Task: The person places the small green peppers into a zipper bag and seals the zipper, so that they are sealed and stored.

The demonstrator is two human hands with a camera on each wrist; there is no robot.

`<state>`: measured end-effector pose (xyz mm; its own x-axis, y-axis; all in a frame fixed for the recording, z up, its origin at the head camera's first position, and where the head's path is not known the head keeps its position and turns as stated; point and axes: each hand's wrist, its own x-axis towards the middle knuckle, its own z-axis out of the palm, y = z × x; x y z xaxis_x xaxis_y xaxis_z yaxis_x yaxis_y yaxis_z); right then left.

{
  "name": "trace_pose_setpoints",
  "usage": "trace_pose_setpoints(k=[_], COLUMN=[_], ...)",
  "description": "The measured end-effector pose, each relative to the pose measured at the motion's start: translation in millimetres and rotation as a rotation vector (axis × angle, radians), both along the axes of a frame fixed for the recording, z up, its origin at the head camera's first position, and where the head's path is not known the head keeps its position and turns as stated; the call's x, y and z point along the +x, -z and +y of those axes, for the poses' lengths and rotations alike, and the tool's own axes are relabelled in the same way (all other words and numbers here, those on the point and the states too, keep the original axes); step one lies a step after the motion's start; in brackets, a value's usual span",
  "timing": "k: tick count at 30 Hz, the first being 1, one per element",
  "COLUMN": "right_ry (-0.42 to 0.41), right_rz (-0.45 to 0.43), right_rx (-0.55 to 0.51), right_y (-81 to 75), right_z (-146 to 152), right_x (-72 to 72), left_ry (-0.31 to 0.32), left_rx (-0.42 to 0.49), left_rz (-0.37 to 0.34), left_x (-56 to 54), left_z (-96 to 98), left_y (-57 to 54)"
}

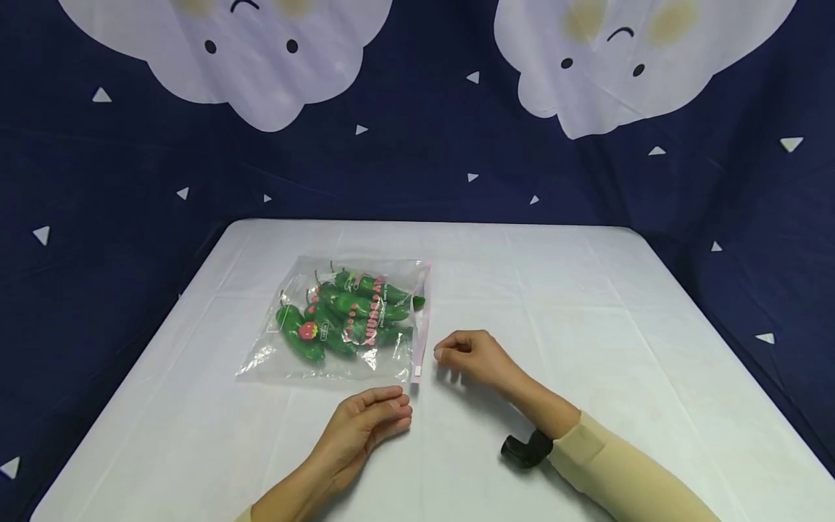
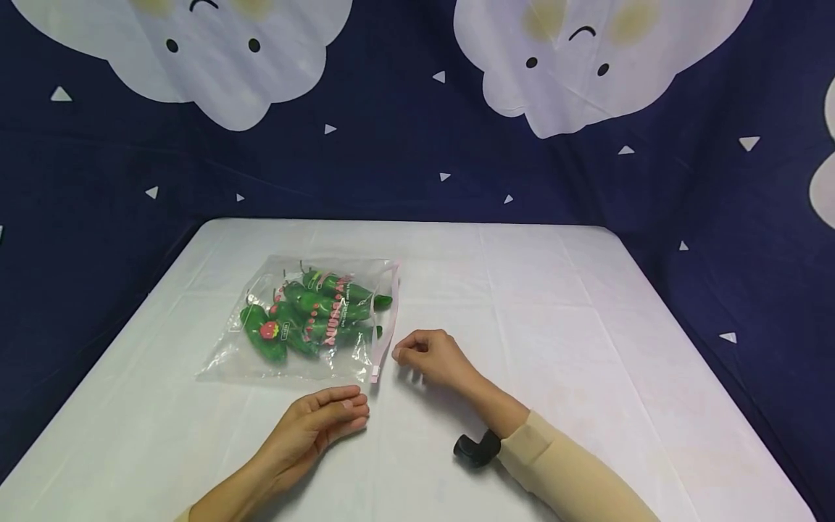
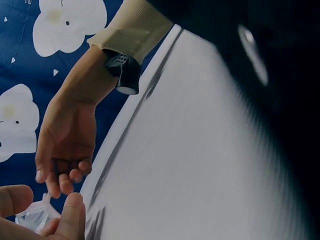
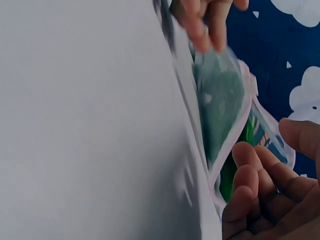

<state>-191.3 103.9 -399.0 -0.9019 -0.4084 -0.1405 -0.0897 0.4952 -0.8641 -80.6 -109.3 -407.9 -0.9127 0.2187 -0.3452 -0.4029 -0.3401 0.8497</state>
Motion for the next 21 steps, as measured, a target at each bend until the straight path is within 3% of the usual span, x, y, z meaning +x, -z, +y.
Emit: trace_pose_setpoints(k=[8, 15, 21], right_ry=[-0.056, -0.095, -0.071], right_rz=[-0.079, -0.099, -0.078], right_rx=[-0.045, -0.108, -0.117], right_y=[2.5, 9.1, 3.4], right_z=[-6.0, -13.0, -21.1], right_x=[12.7, 16.8, 23.3], left_ry=[0.056, 0.011, -0.029], left_rx=[0.103, 0.139, 0.114], left_rz=[0.007, -0.006, -0.006], left_x=[-3.9, -9.3, -13.4], left_z=[8.3, 15.9, 19.5], left_y=[5.5, 7.3, 10.6])
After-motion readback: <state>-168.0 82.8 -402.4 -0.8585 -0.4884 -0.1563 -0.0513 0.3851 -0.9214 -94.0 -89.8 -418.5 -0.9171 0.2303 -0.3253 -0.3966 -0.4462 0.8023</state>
